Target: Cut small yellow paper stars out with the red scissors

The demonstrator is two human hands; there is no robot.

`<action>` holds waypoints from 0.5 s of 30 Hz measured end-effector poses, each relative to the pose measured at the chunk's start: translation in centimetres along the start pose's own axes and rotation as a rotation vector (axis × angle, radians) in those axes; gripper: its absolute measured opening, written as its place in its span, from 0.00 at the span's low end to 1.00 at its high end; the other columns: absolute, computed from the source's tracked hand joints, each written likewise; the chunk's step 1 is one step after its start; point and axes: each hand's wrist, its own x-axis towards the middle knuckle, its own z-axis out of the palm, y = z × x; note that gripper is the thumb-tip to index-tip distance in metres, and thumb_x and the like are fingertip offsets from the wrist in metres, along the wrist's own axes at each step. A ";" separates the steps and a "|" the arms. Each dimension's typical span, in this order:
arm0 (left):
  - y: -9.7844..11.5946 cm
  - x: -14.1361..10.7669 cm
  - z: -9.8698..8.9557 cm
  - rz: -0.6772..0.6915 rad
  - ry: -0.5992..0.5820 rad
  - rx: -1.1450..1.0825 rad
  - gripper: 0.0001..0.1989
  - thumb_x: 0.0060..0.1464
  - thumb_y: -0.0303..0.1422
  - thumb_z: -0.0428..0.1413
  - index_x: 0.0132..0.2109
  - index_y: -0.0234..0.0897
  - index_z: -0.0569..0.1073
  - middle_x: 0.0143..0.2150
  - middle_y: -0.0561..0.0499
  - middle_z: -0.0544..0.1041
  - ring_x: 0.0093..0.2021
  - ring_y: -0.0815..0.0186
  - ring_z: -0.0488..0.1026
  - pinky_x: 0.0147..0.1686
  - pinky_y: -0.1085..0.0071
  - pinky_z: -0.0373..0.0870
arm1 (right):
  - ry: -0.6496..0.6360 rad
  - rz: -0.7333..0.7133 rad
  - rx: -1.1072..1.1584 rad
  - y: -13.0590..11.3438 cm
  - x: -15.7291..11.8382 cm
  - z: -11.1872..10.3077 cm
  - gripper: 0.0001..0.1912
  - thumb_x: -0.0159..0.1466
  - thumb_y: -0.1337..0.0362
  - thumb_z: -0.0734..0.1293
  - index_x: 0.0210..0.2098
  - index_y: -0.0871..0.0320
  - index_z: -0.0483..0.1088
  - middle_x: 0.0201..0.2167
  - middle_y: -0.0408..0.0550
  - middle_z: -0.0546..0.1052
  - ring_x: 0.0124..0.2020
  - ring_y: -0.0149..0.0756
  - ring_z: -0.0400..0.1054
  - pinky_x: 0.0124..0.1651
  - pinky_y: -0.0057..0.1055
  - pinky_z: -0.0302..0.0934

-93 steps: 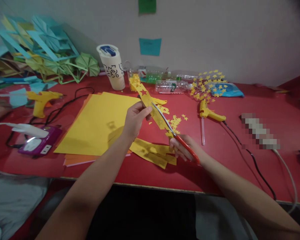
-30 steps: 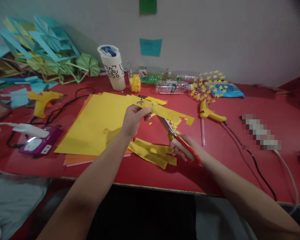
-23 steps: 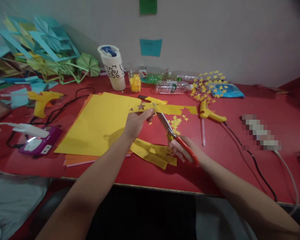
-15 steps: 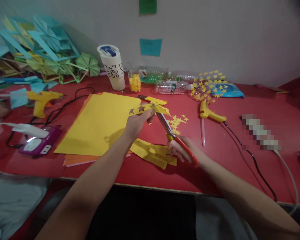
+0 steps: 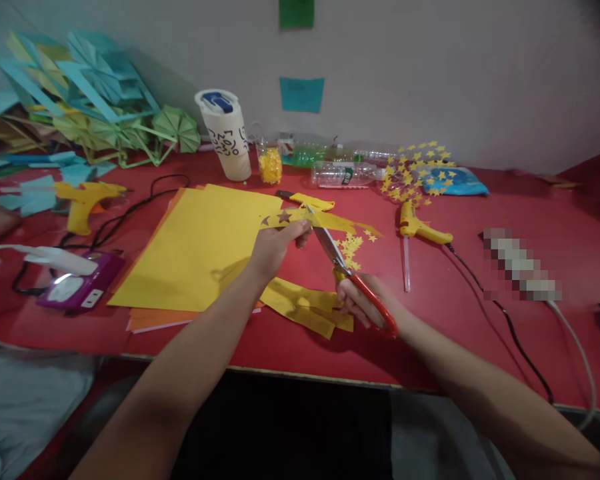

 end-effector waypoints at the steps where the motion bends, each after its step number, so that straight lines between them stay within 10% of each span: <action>1: -0.1 0.0 0.0 0.003 0.001 -0.024 0.10 0.45 0.32 0.56 0.19 0.35 0.68 0.18 0.56 0.66 0.21 0.75 0.64 0.23 0.76 0.63 | 0.004 0.005 -0.003 -0.1 0.0 0.0 0.29 0.53 0.34 0.60 0.20 0.53 0.54 0.07 0.31 0.56 0.08 0.23 0.53 0.24 0.30 0.64; 15: -0.7 0.2 -0.3 0.000 -0.028 -0.121 0.08 0.46 0.30 0.55 0.21 0.35 0.71 0.18 0.55 0.69 0.22 0.75 0.66 0.22 0.76 0.64 | 0.043 0.030 -0.028 -0.3 -0.2 -0.1 0.25 0.55 0.40 0.63 0.21 0.54 0.56 0.07 0.30 0.55 0.08 0.23 0.53 0.25 0.31 0.65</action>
